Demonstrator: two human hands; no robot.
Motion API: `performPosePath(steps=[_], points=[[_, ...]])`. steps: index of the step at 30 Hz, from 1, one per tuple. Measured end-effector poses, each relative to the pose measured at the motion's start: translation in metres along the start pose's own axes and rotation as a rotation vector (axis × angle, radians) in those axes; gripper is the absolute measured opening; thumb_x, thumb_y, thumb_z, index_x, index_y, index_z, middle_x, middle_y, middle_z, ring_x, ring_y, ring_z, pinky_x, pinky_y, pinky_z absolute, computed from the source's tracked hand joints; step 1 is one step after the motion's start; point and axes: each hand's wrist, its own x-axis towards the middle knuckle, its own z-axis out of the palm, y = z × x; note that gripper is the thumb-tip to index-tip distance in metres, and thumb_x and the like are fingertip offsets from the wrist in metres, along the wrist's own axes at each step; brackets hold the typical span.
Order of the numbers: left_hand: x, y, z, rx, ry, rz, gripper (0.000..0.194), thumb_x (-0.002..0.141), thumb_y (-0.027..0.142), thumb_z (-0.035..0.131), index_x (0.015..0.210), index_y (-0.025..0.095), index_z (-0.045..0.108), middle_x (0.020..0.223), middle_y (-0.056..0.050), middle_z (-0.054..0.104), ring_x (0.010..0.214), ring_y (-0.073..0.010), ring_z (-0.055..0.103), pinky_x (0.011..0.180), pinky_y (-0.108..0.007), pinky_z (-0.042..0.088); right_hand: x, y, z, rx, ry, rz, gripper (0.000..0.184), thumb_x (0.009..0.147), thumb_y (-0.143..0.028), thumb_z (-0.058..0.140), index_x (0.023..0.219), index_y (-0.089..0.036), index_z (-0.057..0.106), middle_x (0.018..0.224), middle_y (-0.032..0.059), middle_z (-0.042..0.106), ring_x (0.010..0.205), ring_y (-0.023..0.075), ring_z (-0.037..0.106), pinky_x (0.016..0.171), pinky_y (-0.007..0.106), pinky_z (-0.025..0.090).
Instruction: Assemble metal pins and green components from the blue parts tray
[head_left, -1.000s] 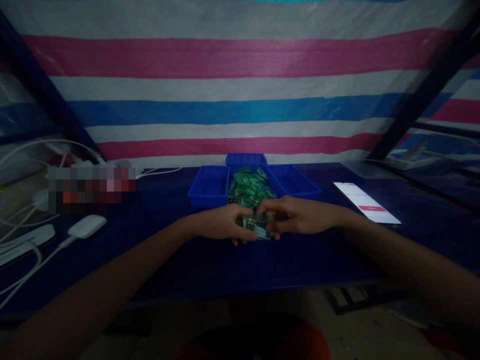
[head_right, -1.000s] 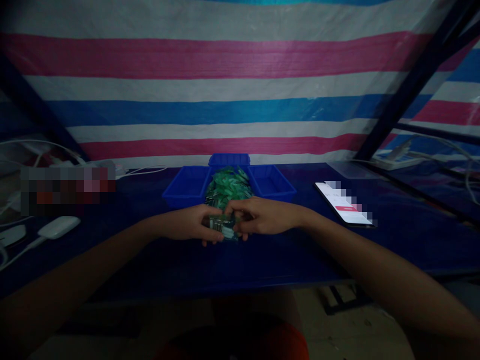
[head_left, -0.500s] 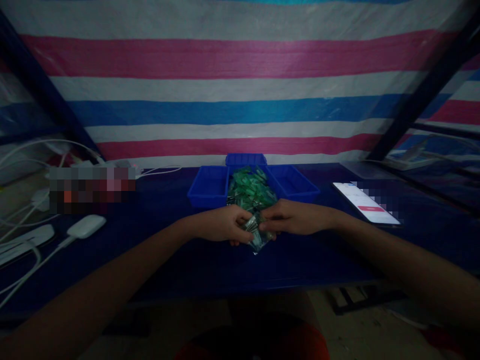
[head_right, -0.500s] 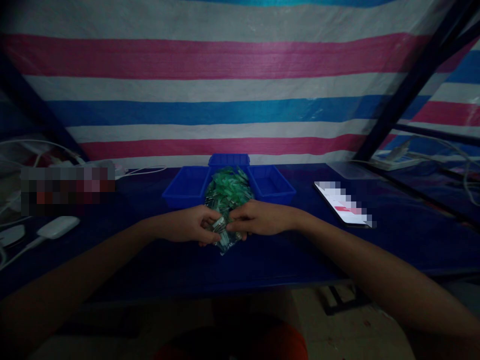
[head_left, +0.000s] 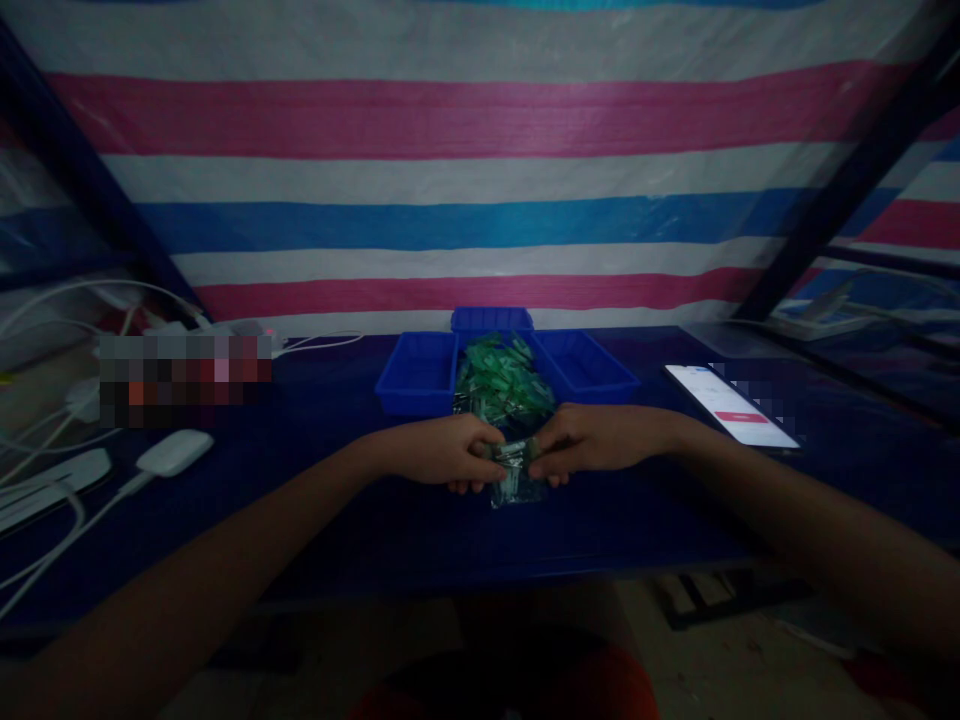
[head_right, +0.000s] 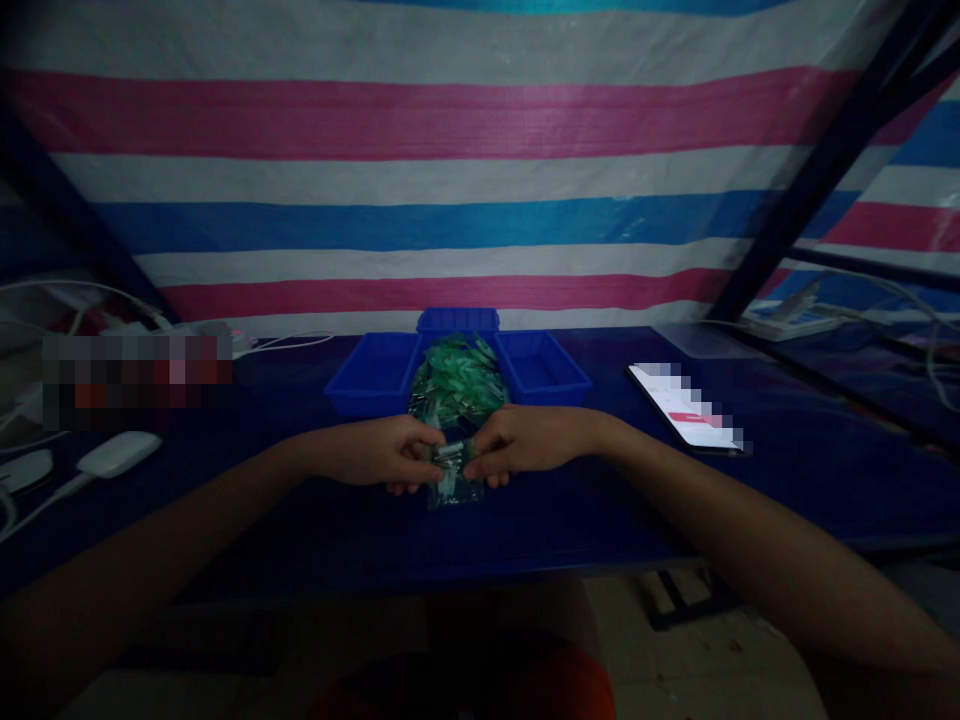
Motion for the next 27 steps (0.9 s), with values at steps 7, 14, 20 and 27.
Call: performPosePath(steps=[7, 14, 20, 27], points=[[-0.0026, 0.0036, 0.0004, 0.133, 0.021, -0.009, 0.019, 0.08, 0.032, 0.046, 0.083, 0.015, 0.051, 0.057, 0.002, 0.052, 0.051, -0.0103, 0.053, 0.045, -0.019, 0.039, 0.0012, -0.003, 0.0014, 0.001, 0.113, 0.017, 0.02, 0.081, -0.034, 0.05, 0.08, -0.014, 0.054, 0.067, 0.0006, 0.059, 0.06, 0.0091, 0.057, 0.056, 0.022, 0.044], [-0.0032, 0.0079, 0.0031, 0.107, 0.039, 0.001, 0.018, 0.079, 0.031, 0.049, 0.072, 0.015, 0.047, 0.057, 0.003, 0.051, 0.049, -0.0087, 0.051, 0.044, -0.018, 0.038, -0.0006, -0.0042, 0.0019, -0.142, 0.059, 0.015, 0.018, 0.077, -0.03, 0.053, 0.07, -0.013, 0.052, 0.059, -0.0018, 0.055, 0.052, 0.0071, 0.05, 0.047, 0.02, 0.035], [-0.0019, 0.0026, 0.0013, 0.034, 0.002, 0.043, 0.02, 0.075, 0.033, 0.055, 0.071, 0.016, 0.044, 0.057, 0.004, 0.052, 0.05, -0.0092, 0.052, 0.045, -0.018, 0.038, -0.003, -0.0053, 0.0016, -0.268, 0.146, -0.029, 0.008, 0.074, -0.021, 0.052, 0.068, -0.015, 0.049, 0.056, -0.0057, 0.046, 0.048, 0.0051, 0.042, 0.045, 0.019, 0.029], [-0.0029, 0.0025, -0.001, 0.1, -0.036, 0.027, 0.012, 0.075, 0.026, 0.054, 0.074, 0.014, 0.053, 0.064, 0.0, 0.058, 0.056, -0.0097, 0.054, 0.05, -0.019, 0.04, -0.0034, -0.0058, 0.0013, -0.297, 0.206, -0.058, 0.008, 0.072, -0.02, 0.051, 0.067, -0.016, 0.046, 0.057, -0.0056, 0.045, 0.049, 0.0056, 0.041, 0.045, 0.019, 0.029]])
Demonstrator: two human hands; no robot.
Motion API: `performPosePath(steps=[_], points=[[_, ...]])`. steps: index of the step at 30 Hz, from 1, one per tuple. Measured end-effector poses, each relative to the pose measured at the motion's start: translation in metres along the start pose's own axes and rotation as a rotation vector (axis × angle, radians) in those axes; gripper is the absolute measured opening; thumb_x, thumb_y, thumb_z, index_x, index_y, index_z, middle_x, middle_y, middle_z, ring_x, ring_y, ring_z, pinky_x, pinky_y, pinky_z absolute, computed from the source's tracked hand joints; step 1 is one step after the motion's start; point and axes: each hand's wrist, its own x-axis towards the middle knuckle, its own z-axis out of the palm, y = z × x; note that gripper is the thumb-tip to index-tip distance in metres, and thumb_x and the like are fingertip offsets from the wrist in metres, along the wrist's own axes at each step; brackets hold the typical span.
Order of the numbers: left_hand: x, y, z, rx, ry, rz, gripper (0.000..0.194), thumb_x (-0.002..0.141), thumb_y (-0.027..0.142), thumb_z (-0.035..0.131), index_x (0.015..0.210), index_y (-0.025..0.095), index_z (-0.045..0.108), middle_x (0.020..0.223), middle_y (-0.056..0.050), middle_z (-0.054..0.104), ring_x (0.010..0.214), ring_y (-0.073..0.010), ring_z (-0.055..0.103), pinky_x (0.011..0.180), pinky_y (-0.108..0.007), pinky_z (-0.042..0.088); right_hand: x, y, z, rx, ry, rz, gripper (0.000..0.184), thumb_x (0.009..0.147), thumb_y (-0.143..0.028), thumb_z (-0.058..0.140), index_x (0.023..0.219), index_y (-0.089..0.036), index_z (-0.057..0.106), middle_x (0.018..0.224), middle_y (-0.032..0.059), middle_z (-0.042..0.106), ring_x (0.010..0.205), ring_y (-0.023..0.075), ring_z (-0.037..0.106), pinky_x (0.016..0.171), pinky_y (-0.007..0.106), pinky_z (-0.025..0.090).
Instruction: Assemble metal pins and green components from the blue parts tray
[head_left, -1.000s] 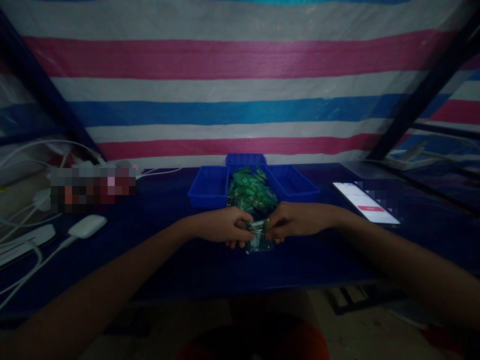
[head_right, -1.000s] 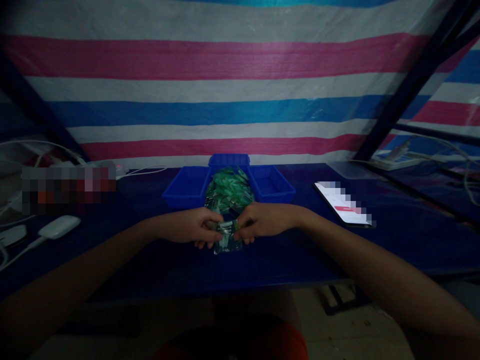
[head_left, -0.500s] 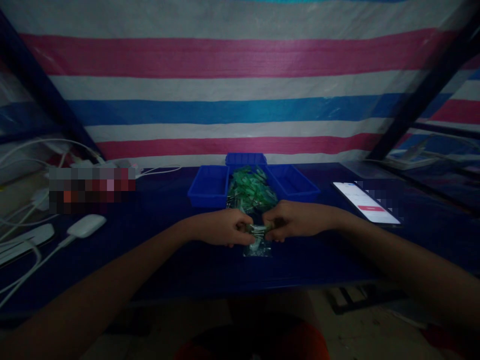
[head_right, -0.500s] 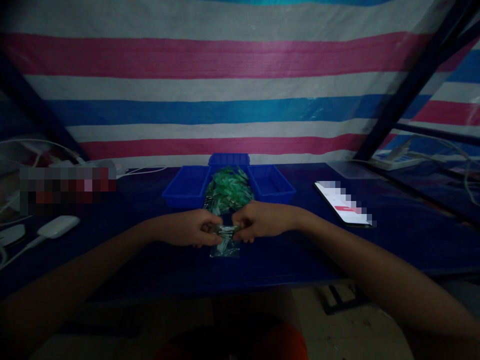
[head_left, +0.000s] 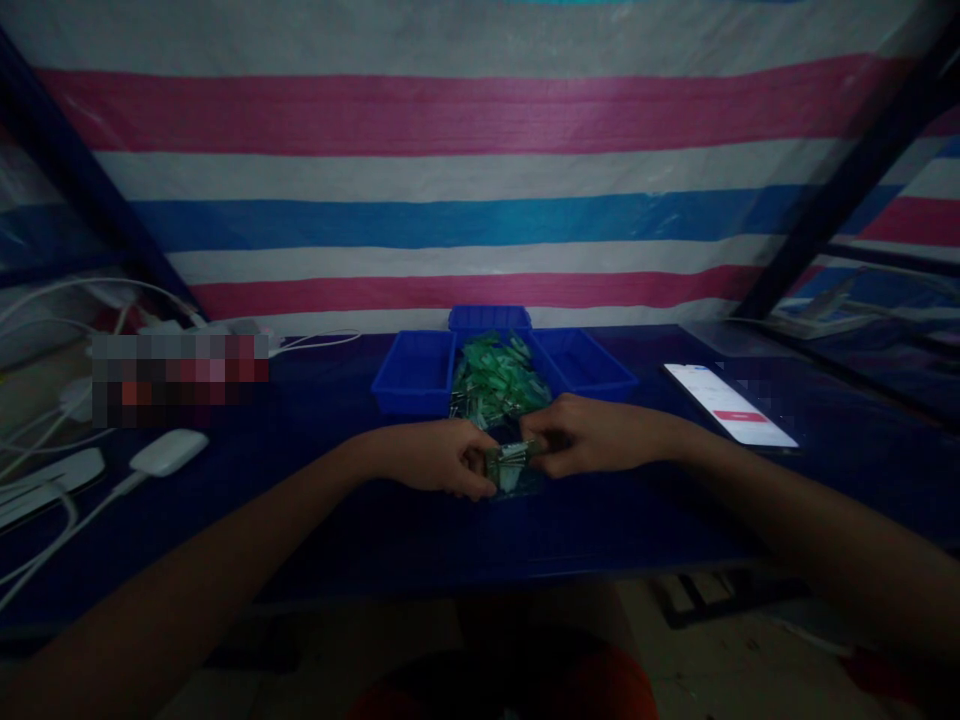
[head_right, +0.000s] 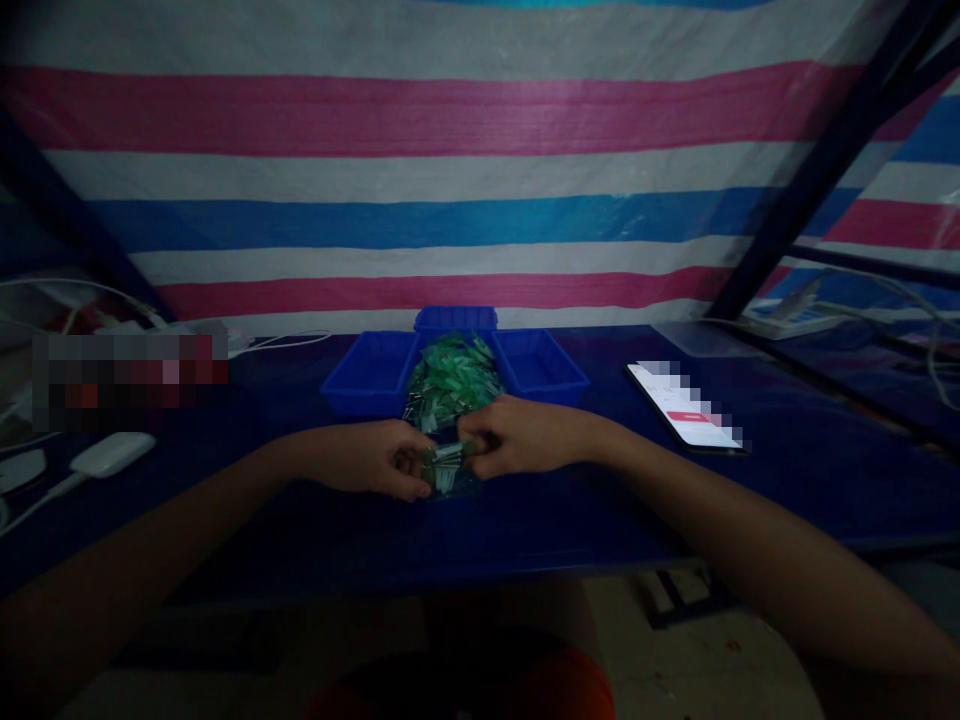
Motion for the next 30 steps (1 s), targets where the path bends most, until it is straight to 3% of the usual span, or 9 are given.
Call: performPosePath(steps=[9, 16, 22, 26, 28, 30], points=[[0.001, -0.001, 0.0, -0.119, 0.015, -0.092, 0.022, 0.08, 0.034, 0.048, 0.069, 0.015, 0.047, 0.06, 0.0, 0.057, 0.051, -0.0101, 0.055, 0.05, -0.023, 0.046, -0.001, -0.005, -0.002, 0.035, 0.138, -0.046, 0.006, 0.071, -0.015, 0.053, 0.074, -0.017, 0.048, 0.058, -0.0068, 0.046, 0.05, 0.0053, 0.044, 0.047, 0.018, 0.031], [-0.006, -0.005, -0.01, -0.387, -0.218, -0.164, 0.027, 0.078, 0.041, 0.054, 0.088, 0.016, 0.051, 0.08, -0.005, 0.065, 0.063, -0.0147, 0.062, 0.053, -0.026, 0.05, -0.002, -0.008, 0.001, 0.007, 0.174, -0.118, 0.009, 0.068, -0.013, 0.053, 0.072, -0.017, 0.046, 0.057, -0.007, 0.047, 0.049, 0.0058, 0.045, 0.048, 0.018, 0.032], [-0.005, -0.01, -0.012, -0.556, -0.253, -0.067, 0.036, 0.077, 0.039, 0.057, 0.102, 0.015, 0.049, 0.096, -0.011, 0.064, 0.075, -0.0198, 0.063, 0.051, -0.027, 0.05, -0.002, -0.005, 0.005, -0.246, 0.371, -0.332, 0.017, 0.072, -0.015, 0.051, 0.059, -0.018, 0.04, 0.053, -0.0058, 0.041, 0.049, 0.0062, 0.039, 0.049, 0.02, 0.029], [-0.005, -0.012, -0.013, -0.684, -0.238, 0.05, 0.064, 0.072, 0.031, 0.066, 0.124, 0.021, 0.03, 0.098, -0.01, 0.064, 0.078, -0.0202, 0.064, 0.059, -0.03, 0.051, -0.005, -0.002, 0.005, -0.46, 0.572, -0.494, 0.021, 0.079, -0.02, 0.046, 0.059, -0.02, 0.04, 0.052, -0.0045, 0.04, 0.05, 0.0087, 0.038, 0.05, 0.023, 0.029], [-0.006, -0.012, -0.015, -0.724, -0.193, 0.095, 0.072, 0.069, 0.026, 0.069, 0.126, 0.023, 0.024, 0.099, -0.009, 0.063, 0.078, -0.0194, 0.064, 0.062, -0.03, 0.05, -0.007, 0.002, 0.005, -0.577, 0.589, -0.527, 0.023, 0.081, -0.025, 0.046, 0.059, -0.021, 0.042, 0.052, -0.0036, 0.041, 0.051, 0.0101, 0.039, 0.05, 0.026, 0.029], [-0.008, -0.012, -0.018, -0.746, -0.138, 0.124, 0.068, 0.069, 0.024, 0.07, 0.123, 0.023, 0.028, 0.099, -0.009, 0.063, 0.076, -0.0187, 0.064, 0.063, -0.029, 0.05, -0.008, 0.006, 0.005, -0.677, 0.542, -0.546, 0.026, 0.082, -0.029, 0.047, 0.057, -0.021, 0.043, 0.051, -0.0029, 0.041, 0.051, 0.0112, 0.038, 0.05, 0.028, 0.028]])
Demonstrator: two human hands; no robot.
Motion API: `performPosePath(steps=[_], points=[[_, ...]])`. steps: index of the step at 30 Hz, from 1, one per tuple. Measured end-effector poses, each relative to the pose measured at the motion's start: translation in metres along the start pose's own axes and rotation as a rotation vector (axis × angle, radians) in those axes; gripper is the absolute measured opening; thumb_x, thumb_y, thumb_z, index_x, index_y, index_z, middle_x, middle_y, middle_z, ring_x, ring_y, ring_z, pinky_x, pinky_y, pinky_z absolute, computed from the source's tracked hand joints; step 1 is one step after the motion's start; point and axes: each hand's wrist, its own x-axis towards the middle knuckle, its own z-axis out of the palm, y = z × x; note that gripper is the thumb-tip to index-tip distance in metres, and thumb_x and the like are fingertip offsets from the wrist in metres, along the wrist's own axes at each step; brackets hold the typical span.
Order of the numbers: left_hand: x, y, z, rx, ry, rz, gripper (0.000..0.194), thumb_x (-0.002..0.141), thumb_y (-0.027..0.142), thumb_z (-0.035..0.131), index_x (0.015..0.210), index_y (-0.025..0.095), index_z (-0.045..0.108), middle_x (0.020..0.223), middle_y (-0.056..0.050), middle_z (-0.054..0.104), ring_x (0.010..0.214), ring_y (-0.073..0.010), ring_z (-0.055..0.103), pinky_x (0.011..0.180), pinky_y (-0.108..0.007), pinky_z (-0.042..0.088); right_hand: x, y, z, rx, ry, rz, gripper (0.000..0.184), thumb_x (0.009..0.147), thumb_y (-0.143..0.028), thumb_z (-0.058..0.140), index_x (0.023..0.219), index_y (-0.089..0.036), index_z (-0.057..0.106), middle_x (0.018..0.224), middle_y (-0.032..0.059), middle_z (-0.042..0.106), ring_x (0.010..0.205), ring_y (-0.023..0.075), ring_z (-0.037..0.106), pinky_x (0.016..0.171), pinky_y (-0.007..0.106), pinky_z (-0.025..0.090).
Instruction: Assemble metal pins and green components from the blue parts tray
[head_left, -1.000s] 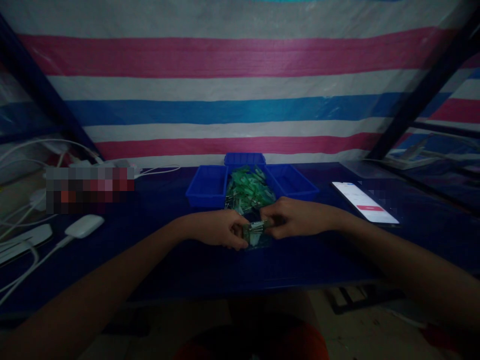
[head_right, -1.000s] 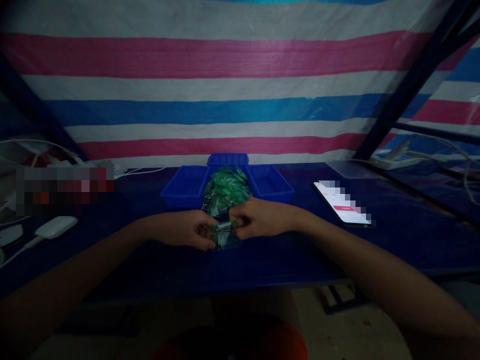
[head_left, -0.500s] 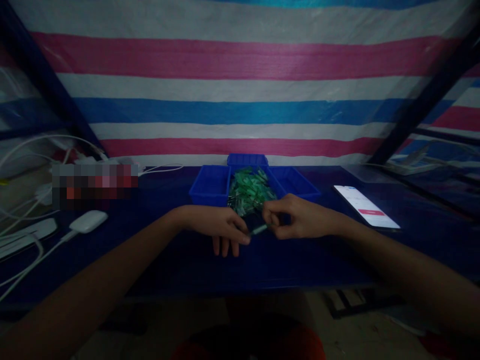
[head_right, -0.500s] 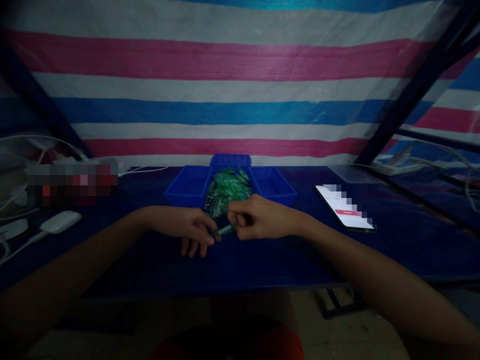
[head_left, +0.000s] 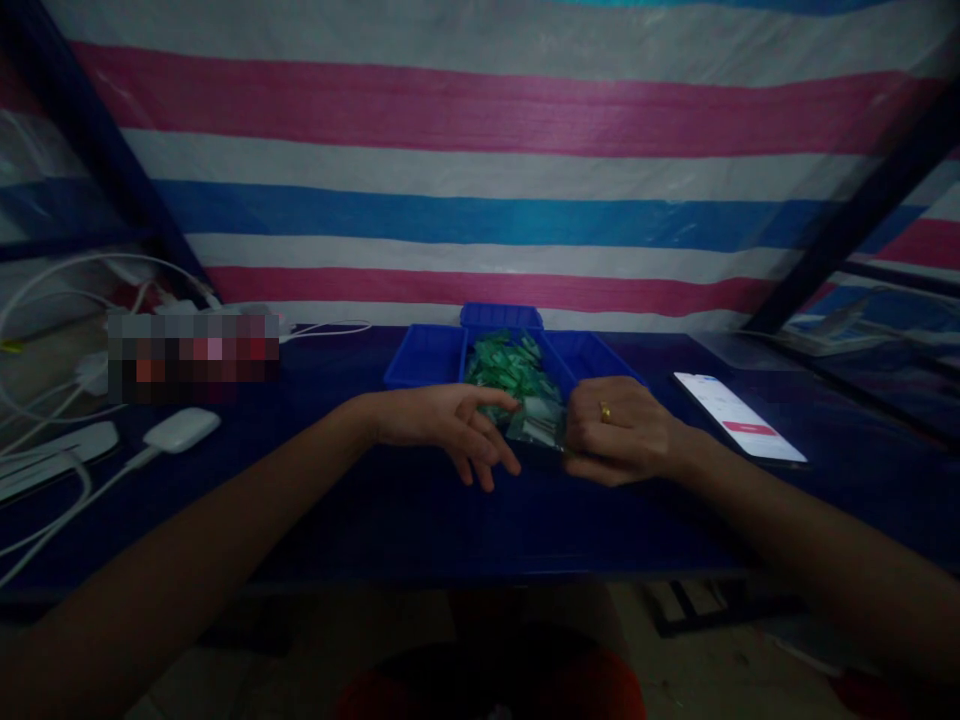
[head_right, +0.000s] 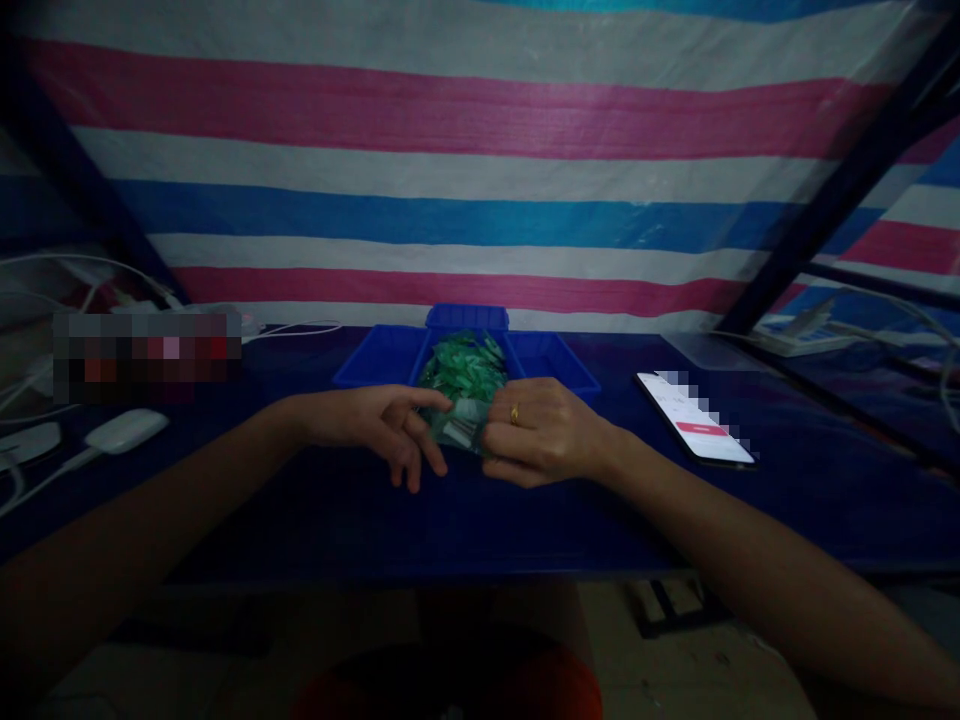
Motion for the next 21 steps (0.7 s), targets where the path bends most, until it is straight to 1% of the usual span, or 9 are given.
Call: performPosePath(steps=[2, 4, 8, 10, 13, 15, 17, 19, 21], points=[[-0.001, 0.002, -0.001, -0.01, 0.024, 0.026, 0.059, 0.068, 0.024, 0.07, 0.116, 0.022, 0.034, 0.098, -0.008, 0.063, 0.075, -0.0185, 0.064, 0.062, -0.029, 0.049, -0.002, 0.001, 0.001, -0.041, -0.08, -0.052, 0.029, 0.082, -0.03, 0.046, 0.055, -0.022, 0.044, 0.05, -0.0026, 0.041, 0.048, 0.0115, 0.037, 0.048, 0.029, 0.026], [-0.001, 0.003, 0.0, -0.009, 0.031, 0.024, 0.048, 0.069, 0.027, 0.069, 0.107, 0.02, 0.04, 0.093, -0.007, 0.065, 0.074, -0.0185, 0.064, 0.062, -0.029, 0.05, -0.001, 0.001, 0.002, -0.041, -0.157, -0.091, 0.028, 0.083, -0.027, 0.045, 0.055, -0.022, 0.046, 0.048, -0.0026, 0.041, 0.046, 0.0115, 0.035, 0.045, 0.03, 0.023], [0.001, 0.001, 0.002, 0.072, 0.092, 0.002, 0.026, 0.072, 0.027, 0.065, 0.089, 0.015, 0.049, 0.082, -0.004, 0.066, 0.067, -0.0165, 0.065, 0.058, -0.028, 0.05, 0.002, -0.001, 0.001, 0.073, -0.278, -0.138, 0.026, 0.082, -0.022, 0.043, 0.057, -0.024, 0.05, 0.049, -0.0021, 0.045, 0.045, 0.0117, 0.037, 0.043, 0.03, 0.023], [0.003, 0.0, 0.004, 0.103, 0.109, 0.016, 0.021, 0.073, 0.025, 0.064, 0.083, 0.014, 0.049, 0.079, -0.003, 0.066, 0.063, -0.0158, 0.065, 0.054, -0.026, 0.05, 0.004, -0.002, 0.0, 0.13, -0.338, -0.14, 0.026, 0.082, -0.022, 0.043, 0.057, -0.024, 0.051, 0.049, -0.0016, 0.046, 0.045, 0.012, 0.038, 0.042, 0.031, 0.023], [0.005, 0.001, 0.008, 0.092, 0.093, 0.037, 0.019, 0.074, 0.026, 0.063, 0.082, 0.014, 0.049, 0.079, -0.003, 0.065, 0.063, -0.0166, 0.065, 0.05, -0.024, 0.049, 0.004, -0.003, -0.001, 0.171, -0.422, -0.142, 0.025, 0.082, -0.021, 0.042, 0.06, -0.025, 0.053, 0.051, -0.0009, 0.049, 0.046, 0.0125, 0.039, 0.041, 0.03, 0.022], [0.005, 0.003, 0.011, 0.079, 0.082, 0.032, 0.021, 0.075, 0.028, 0.061, 0.086, 0.014, 0.049, 0.079, -0.003, 0.065, 0.065, -0.0175, 0.065, 0.048, -0.024, 0.049, 0.003, -0.003, -0.001, 0.152, -0.431, -0.162, 0.024, 0.082, -0.02, 0.041, 0.062, -0.025, 0.054, 0.053, -0.0007, 0.05, 0.047, 0.0128, 0.041, 0.041, 0.03, 0.022], [0.006, 0.003, 0.014, 0.092, 0.078, 0.016, 0.022, 0.075, 0.029, 0.062, 0.086, 0.014, 0.05, 0.076, -0.003, 0.064, 0.066, -0.0181, 0.065, 0.048, -0.024, 0.049, 0.002, -0.002, 0.0, 0.113, -0.407, -0.192, 0.023, 0.083, -0.02, 0.041, 0.064, -0.025, 0.054, 0.054, -0.0009, 0.051, 0.049, 0.0128, 0.041, 0.042, 0.03, 0.023], [0.008, 0.003, 0.016, 0.128, 0.09, 0.003, 0.023, 0.073, 0.029, 0.063, 0.083, 0.013, 0.05, 0.072, -0.002, 0.062, 0.065, -0.018, 0.065, 0.048, -0.023, 0.049, 0.001, -0.002, 0.002, 0.082, -0.367, -0.208, 0.022, 0.083, -0.019, 0.042, 0.066, -0.025, 0.054, 0.055, -0.0013, 0.05, 0.05, 0.0124, 0.041, 0.042, 0.029, 0.024], [0.009, 0.002, 0.017, 0.17, 0.123, 0.015, 0.023, 0.072, 0.028, 0.064, 0.082, 0.013, 0.05, 0.069, -0.001, 0.062, 0.064, -0.017, 0.064, 0.048, -0.023, 0.049, 0.001, 0.0, 0.004, 0.056, -0.303, -0.179, 0.021, 0.083, -0.019, 0.042, 0.065, -0.024, 0.052, 0.055, -0.0018, 0.048, 0.05, 0.012, 0.041, 0.043, 0.029, 0.024]])
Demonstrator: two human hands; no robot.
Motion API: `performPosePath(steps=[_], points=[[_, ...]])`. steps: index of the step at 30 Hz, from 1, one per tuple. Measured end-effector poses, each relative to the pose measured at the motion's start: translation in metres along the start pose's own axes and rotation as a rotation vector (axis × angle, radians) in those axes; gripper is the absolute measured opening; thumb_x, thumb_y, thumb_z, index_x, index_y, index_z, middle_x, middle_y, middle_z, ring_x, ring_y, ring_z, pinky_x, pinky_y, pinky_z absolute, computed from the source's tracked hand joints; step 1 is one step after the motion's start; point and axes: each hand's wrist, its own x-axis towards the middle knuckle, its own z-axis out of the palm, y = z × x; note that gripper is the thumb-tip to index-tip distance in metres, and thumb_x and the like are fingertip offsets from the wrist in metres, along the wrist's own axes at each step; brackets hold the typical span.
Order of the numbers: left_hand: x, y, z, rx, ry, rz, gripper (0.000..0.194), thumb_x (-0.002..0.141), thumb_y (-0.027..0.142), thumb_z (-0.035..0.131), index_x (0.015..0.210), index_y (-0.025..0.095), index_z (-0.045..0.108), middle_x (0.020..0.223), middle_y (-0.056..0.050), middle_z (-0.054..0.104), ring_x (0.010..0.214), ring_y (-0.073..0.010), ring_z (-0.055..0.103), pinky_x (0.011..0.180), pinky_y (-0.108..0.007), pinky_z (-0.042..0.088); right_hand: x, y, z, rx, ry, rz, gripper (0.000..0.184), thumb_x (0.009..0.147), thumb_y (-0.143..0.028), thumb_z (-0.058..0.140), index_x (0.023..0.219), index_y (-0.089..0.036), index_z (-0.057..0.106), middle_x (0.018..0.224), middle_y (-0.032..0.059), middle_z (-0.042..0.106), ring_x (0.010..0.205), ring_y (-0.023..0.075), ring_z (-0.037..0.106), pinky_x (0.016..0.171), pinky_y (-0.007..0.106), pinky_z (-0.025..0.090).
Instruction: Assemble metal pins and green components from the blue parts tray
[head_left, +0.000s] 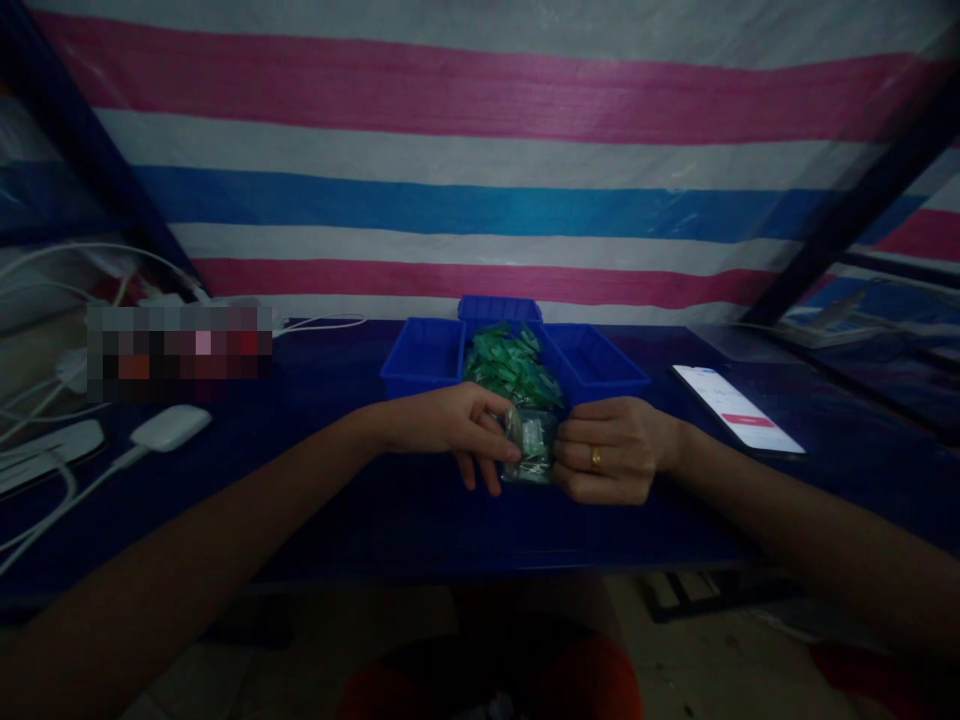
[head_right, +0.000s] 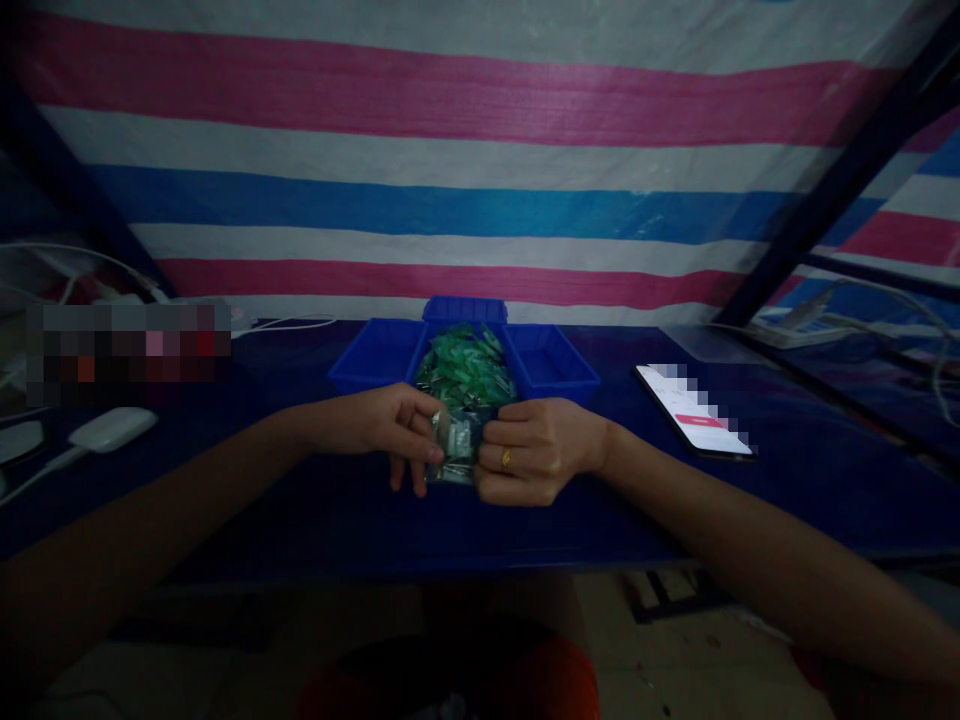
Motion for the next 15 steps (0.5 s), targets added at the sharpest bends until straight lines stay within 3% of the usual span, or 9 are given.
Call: performPosePath(steps=[4, 7, 9, 15], points=[[0.002, -0.002, -0.007, 0.098, 0.174, 0.112, 0.022, 0.073, 0.027, 0.062, 0.083, 0.013, 0.049, 0.065, 0.001, 0.06, 0.058, -0.0131, 0.062, 0.049, -0.022, 0.047, 0.002, 0.007, 0.004, 0.011, 0.15, 0.235, 0.02, 0.084, -0.017, 0.04, 0.066, -0.02, 0.048, 0.059, -0.0008, 0.047, 0.055, 0.0112, 0.042, 0.049, 0.026, 0.029], [0.0, -0.003, -0.015, 0.168, 0.27, 0.149, 0.021, 0.074, 0.027, 0.06, 0.083, 0.013, 0.048, 0.065, 0.0, 0.06, 0.054, -0.0105, 0.06, 0.048, -0.02, 0.045, 0.004, 0.011, 0.004, 0.234, 0.187, 0.445, 0.009, 0.081, -0.019, 0.044, 0.073, -0.018, 0.048, 0.066, -0.0005, 0.05, 0.059, 0.0098, 0.045, 0.054, 0.024, 0.035], [-0.001, -0.003, -0.019, 0.205, 0.269, 0.126, 0.022, 0.073, 0.027, 0.061, 0.085, 0.012, 0.048, 0.065, 0.0, 0.06, 0.054, -0.0104, 0.059, 0.048, -0.02, 0.044, 0.005, 0.011, 0.003, 0.421, 0.205, 0.552, 0.002, 0.079, -0.018, 0.047, 0.08, -0.017, 0.048, 0.07, -0.0013, 0.052, 0.061, 0.0087, 0.047, 0.056, 0.023, 0.038], [-0.002, -0.003, -0.018, 0.23, 0.188, 0.07, 0.022, 0.072, 0.026, 0.06, 0.086, 0.012, 0.051, 0.065, 0.0, 0.06, 0.057, -0.0101, 0.059, 0.051, -0.021, 0.044, 0.008, 0.004, -0.006, 0.985, 0.257, 0.69, 0.014, 0.081, -0.018, 0.044, 0.096, -0.017, 0.043, 0.08, 0.0012, 0.056, 0.068, 0.0101, 0.055, 0.055, 0.023, 0.044]])
